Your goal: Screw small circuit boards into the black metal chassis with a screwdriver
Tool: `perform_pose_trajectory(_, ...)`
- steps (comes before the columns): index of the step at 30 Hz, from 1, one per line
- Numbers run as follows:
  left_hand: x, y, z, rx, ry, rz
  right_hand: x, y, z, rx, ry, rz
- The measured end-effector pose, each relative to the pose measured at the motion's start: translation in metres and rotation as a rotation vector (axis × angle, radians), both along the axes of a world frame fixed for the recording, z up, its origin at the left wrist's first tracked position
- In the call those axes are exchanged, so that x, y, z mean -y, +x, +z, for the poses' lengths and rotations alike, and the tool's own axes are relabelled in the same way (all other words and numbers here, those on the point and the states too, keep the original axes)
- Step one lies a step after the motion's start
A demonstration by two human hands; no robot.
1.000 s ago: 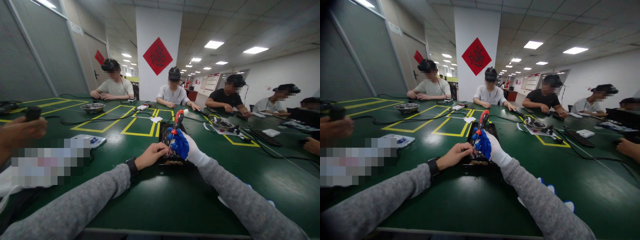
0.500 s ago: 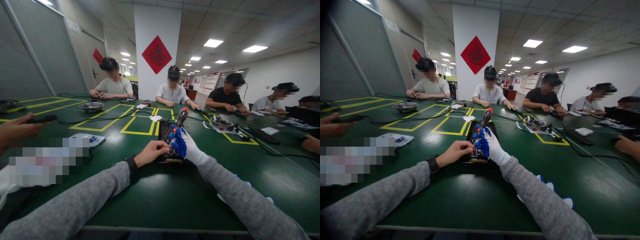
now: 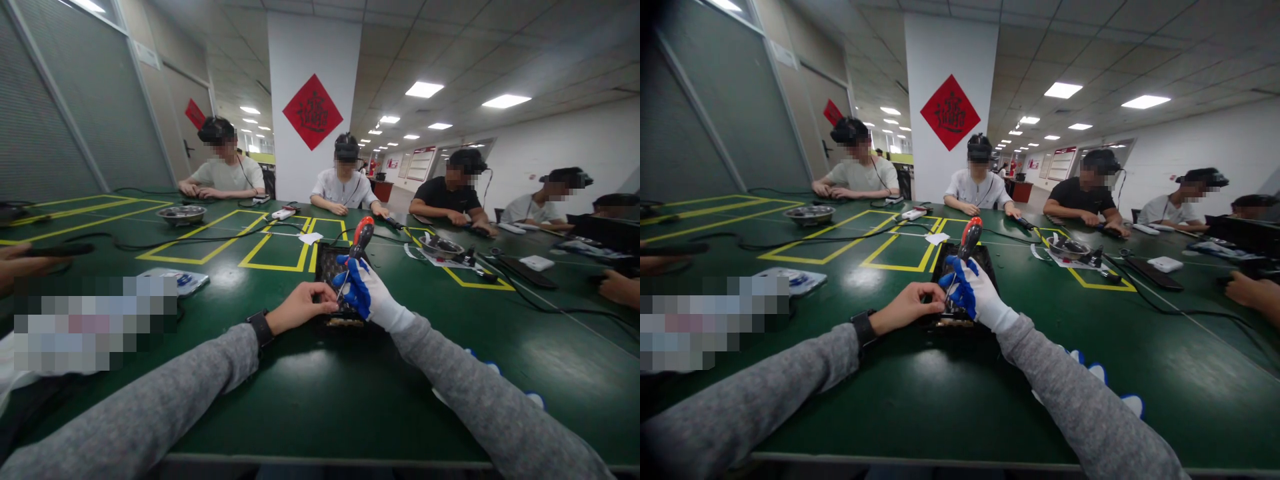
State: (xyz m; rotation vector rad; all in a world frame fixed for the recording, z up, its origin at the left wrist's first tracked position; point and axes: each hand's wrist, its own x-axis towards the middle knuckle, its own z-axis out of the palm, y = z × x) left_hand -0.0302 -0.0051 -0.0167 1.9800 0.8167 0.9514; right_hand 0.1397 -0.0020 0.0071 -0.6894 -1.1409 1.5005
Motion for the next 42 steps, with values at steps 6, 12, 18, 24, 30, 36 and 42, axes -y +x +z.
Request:
perform_pose_trajectory(6,-0.003,-0.003,-0.001,0.007,-0.060,-0.054,-0.005,0.004,0.001,-0.089,-0.060,0.201)
perform_pose_trajectory(12,-0.003,-0.002,-0.002,-0.011,-0.027,-0.060,-0.009,0.003,-0.005,-0.089,0.007,0.153)
perform_pose_trajectory(18,-0.005,-0.003,-0.003,-0.013,-0.002,-0.040,-0.008,0.002,-0.005,-0.070,-0.009,0.119)
perform_pose_trajectory(24,-0.006,-0.003,-0.006,-0.001,-0.050,-0.112,-0.008,0.003,-0.001,-0.091,-0.052,0.144)
perform_pose_trajectory(30,-0.005,-0.001,-0.006,0.025,-0.006,-0.057,-0.004,0.000,-0.005,-0.071,0.017,0.108)
perform_pose_trajectory(36,-0.004,-0.003,-0.002,-0.021,-0.035,-0.139,-0.009,0.003,-0.005,-0.052,-0.030,0.178)
perform_pose_trajectory(42,-0.002,0.000,-0.002,-0.034,0.001,-0.059,-0.008,0.002,-0.006,-0.058,0.012,0.132)
